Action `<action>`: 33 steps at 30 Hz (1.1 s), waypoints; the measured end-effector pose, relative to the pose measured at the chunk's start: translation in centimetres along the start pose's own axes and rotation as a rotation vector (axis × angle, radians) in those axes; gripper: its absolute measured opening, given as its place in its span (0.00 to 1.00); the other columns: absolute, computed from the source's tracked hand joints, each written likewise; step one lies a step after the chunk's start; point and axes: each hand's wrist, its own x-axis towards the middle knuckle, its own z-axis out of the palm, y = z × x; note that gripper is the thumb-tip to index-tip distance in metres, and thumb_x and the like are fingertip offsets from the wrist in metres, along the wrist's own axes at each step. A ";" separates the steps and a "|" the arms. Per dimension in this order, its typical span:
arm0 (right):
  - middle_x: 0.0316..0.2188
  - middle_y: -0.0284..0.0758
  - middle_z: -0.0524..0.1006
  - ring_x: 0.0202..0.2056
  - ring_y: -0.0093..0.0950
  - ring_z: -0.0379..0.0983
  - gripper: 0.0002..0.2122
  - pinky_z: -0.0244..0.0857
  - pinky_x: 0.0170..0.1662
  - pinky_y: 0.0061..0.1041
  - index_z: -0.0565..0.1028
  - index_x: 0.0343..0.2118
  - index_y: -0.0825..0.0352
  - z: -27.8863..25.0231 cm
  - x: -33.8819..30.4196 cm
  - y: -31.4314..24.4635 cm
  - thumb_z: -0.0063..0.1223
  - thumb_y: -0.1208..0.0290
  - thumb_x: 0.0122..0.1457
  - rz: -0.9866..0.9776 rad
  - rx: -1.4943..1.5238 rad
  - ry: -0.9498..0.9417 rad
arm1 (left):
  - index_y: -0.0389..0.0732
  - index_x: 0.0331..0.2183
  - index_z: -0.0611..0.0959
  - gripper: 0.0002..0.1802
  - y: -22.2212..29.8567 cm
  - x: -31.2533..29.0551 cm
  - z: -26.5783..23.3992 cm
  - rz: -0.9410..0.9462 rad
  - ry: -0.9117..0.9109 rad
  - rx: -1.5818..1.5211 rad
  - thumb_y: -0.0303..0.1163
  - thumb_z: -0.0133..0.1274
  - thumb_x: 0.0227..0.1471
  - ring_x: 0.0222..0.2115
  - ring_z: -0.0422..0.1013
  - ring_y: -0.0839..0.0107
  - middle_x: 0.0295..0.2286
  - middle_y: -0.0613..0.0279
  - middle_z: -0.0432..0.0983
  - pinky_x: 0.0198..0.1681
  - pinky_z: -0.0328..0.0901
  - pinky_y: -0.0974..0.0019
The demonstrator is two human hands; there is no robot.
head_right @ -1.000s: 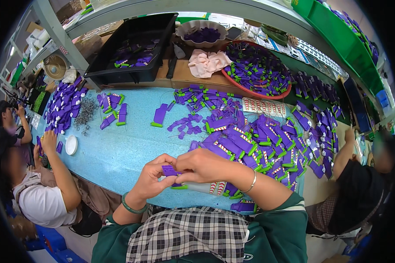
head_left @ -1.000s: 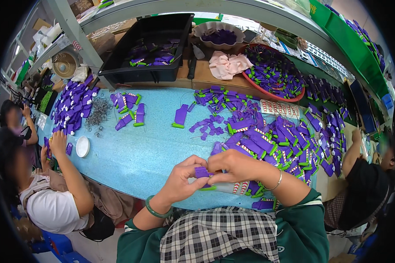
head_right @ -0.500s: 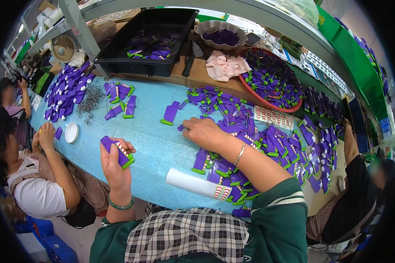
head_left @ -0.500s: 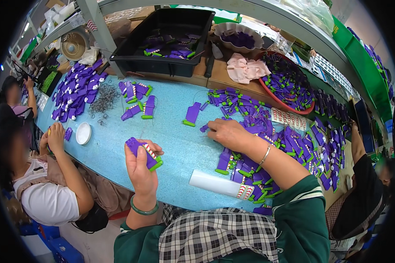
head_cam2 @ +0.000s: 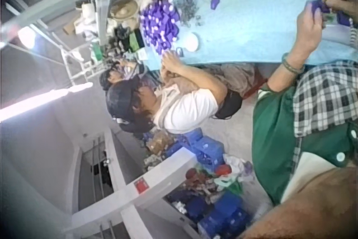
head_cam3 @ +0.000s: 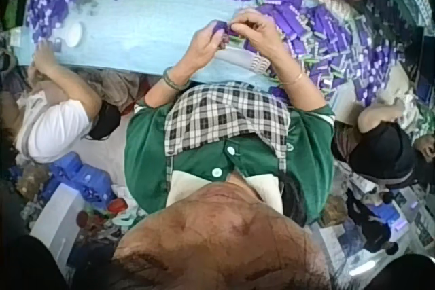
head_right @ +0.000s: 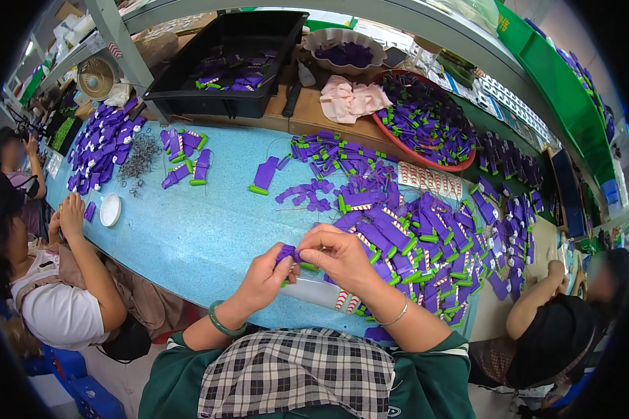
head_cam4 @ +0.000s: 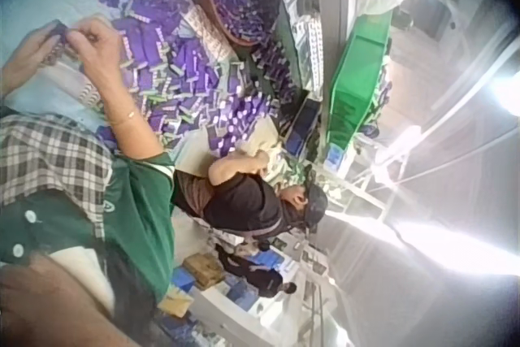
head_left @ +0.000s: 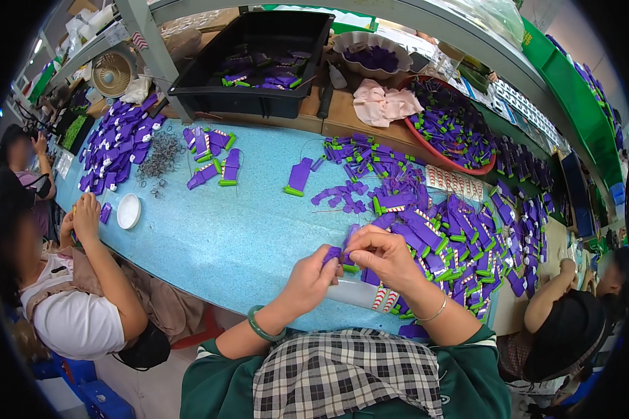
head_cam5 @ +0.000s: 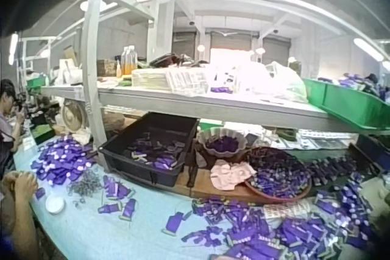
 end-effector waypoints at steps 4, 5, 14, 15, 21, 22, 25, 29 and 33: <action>0.27 0.31 0.75 0.25 0.18 0.72 0.03 0.66 0.27 0.13 0.76 0.31 0.72 0.9 -1.9 -0.1 0.57 0.81 0.53 0.305 0.268 0.139 | 0.36 0.35 0.73 0.06 0.4 -0.1 0.9 0.007 -0.057 0.088 0.28 0.44 0.58 0.24 0.71 0.75 0.25 0.62 0.74 0.28 0.66 0.70; 0.26 0.28 0.73 0.24 0.17 0.70 0.03 0.65 0.26 0.13 0.76 0.29 0.70 1.1 -2.2 0.0 0.58 0.82 0.52 0.302 0.252 0.167 | 0.35 0.35 0.73 0.06 0.4 -0.2 1.1 0.029 -0.055 0.113 0.27 0.45 0.57 0.24 0.71 0.74 0.24 0.61 0.74 0.28 0.66 0.70; 0.23 0.33 0.71 0.22 0.24 0.68 0.05 0.62 0.24 0.21 0.74 0.28 0.70 1.6 -3.3 -0.4 0.59 0.79 0.50 -0.126 -0.470 0.238 | 0.35 0.35 0.73 0.09 1.4 -0.4 2.0 0.195 -0.011 0.371 0.30 0.47 0.54 0.23 0.72 0.57 0.22 0.52 0.74 0.28 0.65 0.60; 0.23 0.33 0.71 0.22 0.23 0.68 0.05 0.62 0.24 0.21 0.74 0.27 0.70 1.6 -3.2 -0.6 0.59 0.78 0.50 -0.153 -0.493 0.231 | 0.35 0.34 0.73 0.09 1.0 -0.4 1.9 0.161 -0.026 0.362 0.31 0.47 0.55 0.24 0.72 0.53 0.22 0.50 0.73 0.28 0.64 0.58; 0.22 0.36 0.71 0.22 0.30 0.70 0.07 0.64 0.26 0.27 0.73 0.27 0.70 0.7 -2.9 -0.6 0.59 0.72 0.52 -0.038 -0.446 0.061 | 0.34 0.38 0.77 0.13 0.7 -0.6 1.9 0.057 -0.162 0.229 0.33 0.44 0.58 0.23 0.75 0.67 0.22 0.58 0.77 0.28 0.67 0.66; 0.22 0.37 0.71 0.23 0.30 0.70 0.08 0.64 0.26 0.28 0.73 0.27 0.70 0.7 -2.8 -0.8 0.59 0.72 0.52 -0.023 -0.451 0.058 | 0.34 0.38 0.77 0.14 0.6 -0.6 1.9 0.025 -0.182 0.169 0.34 0.44 0.59 0.23 0.75 0.70 0.22 0.59 0.77 0.28 0.68 0.66; 0.22 0.38 0.72 0.23 0.31 0.72 0.07 0.65 0.27 0.29 0.73 0.27 0.69 0.3 -2.5 -1.1 0.59 0.72 0.52 0.016 -0.480 0.034 | 0.35 0.39 0.77 0.15 0.4 -0.6 2.3 -0.074 -0.197 0.007 0.36 0.44 0.60 0.26 0.74 0.73 0.24 0.60 0.77 0.31 0.68 0.66; 0.22 0.33 0.75 0.25 0.20 0.70 0.05 0.65 0.29 0.22 0.75 0.28 0.70 -3.3 -1.3 -2.3 0.59 0.75 0.52 0.030 -0.537 0.000 | 0.36 0.43 0.75 0.17 1.6 2.3 1.3 0.050 -0.234 0.188 0.39 0.48 0.58 0.36 0.73 0.67 0.35 0.55 0.76 0.40 0.67 0.62; 0.23 0.36 0.76 0.26 0.30 0.74 0.07 0.67 0.29 0.27 0.77 0.28 0.68 -9.6 0.2 -5.6 0.60 0.71 0.48 0.067 -1.015 0.004 | 0.38 0.38 0.73 0.18 2.4 8.3 -3.7 0.261 0.209 0.943 0.39 0.56 0.50 0.35 0.72 0.55 0.33 0.52 0.73 0.39 0.68 0.56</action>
